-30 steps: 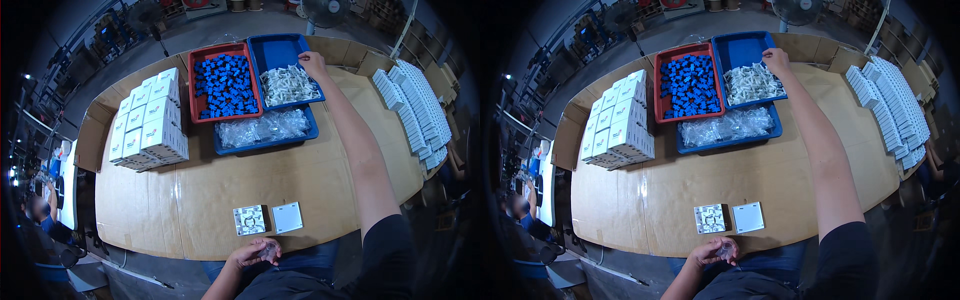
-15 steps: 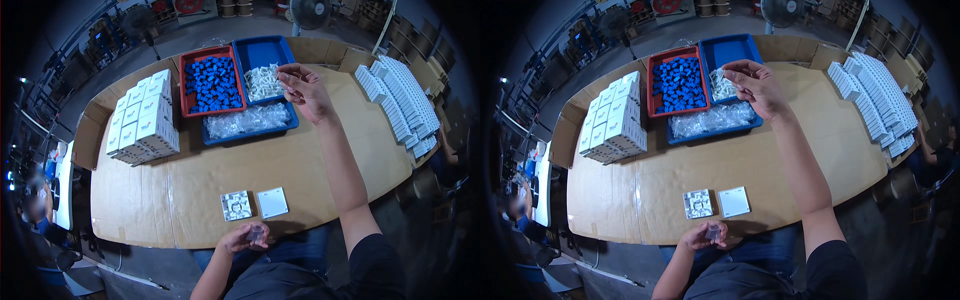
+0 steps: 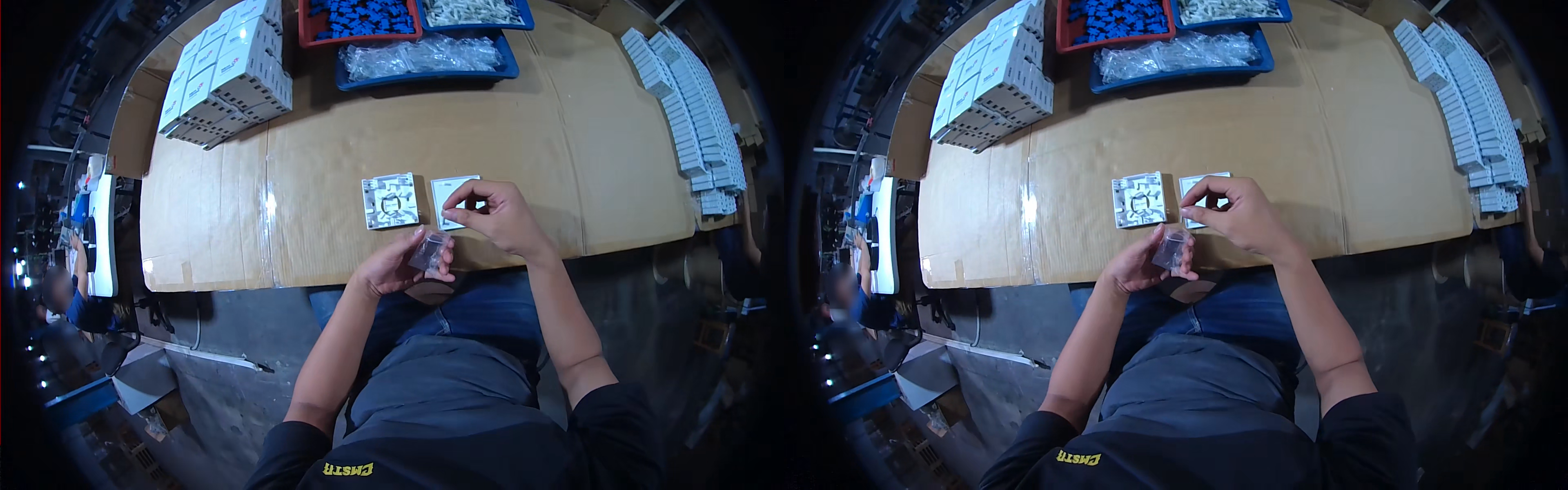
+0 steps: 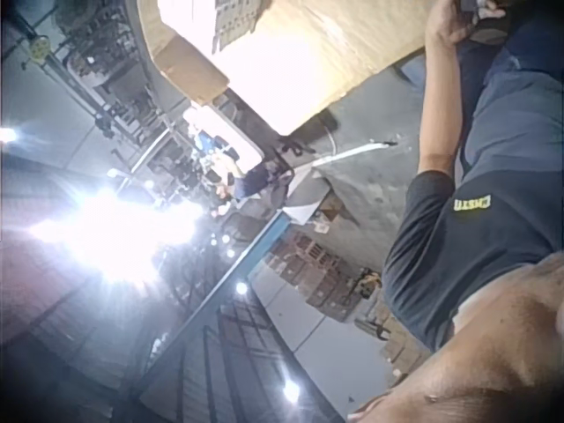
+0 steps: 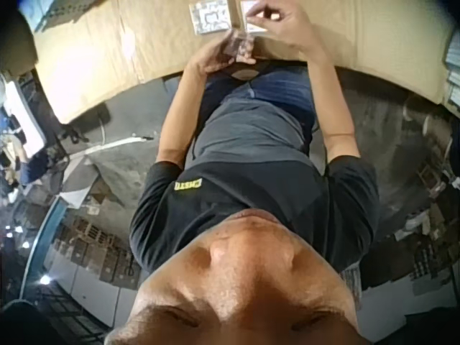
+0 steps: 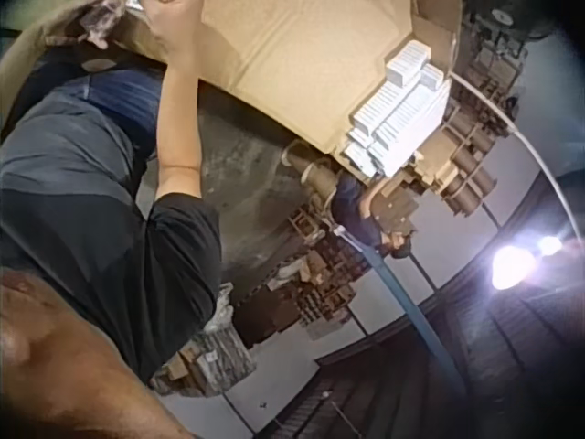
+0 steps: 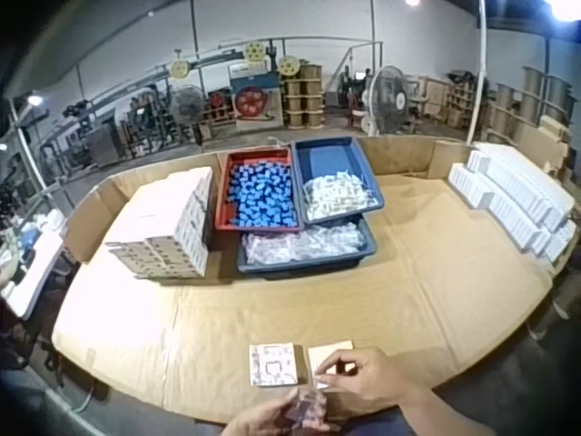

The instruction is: The person assembles electronic components by placing circuit boards, blue plastic parts, and white plastic parts into a white protective housing by hand.

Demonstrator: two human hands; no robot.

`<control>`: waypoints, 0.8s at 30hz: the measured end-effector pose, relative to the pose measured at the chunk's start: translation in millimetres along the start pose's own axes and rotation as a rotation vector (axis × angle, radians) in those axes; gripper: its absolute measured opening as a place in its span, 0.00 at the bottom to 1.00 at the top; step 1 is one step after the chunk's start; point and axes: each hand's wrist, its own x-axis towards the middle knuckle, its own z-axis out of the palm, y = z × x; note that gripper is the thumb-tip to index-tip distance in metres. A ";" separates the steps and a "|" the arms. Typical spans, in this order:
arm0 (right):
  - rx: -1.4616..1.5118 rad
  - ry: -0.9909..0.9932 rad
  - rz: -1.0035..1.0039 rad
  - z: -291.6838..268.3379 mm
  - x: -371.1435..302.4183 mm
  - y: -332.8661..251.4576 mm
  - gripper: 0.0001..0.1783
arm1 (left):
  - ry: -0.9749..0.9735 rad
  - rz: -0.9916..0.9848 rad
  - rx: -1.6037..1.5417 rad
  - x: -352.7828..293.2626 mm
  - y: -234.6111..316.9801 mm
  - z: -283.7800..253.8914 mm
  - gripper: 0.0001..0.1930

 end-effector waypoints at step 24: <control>-0.301 -0.588 -0.048 21.6 -2.5 -18.3 0.25 | -0.097 0.055 0.159 -9.5 -6.2 -2.7 0.25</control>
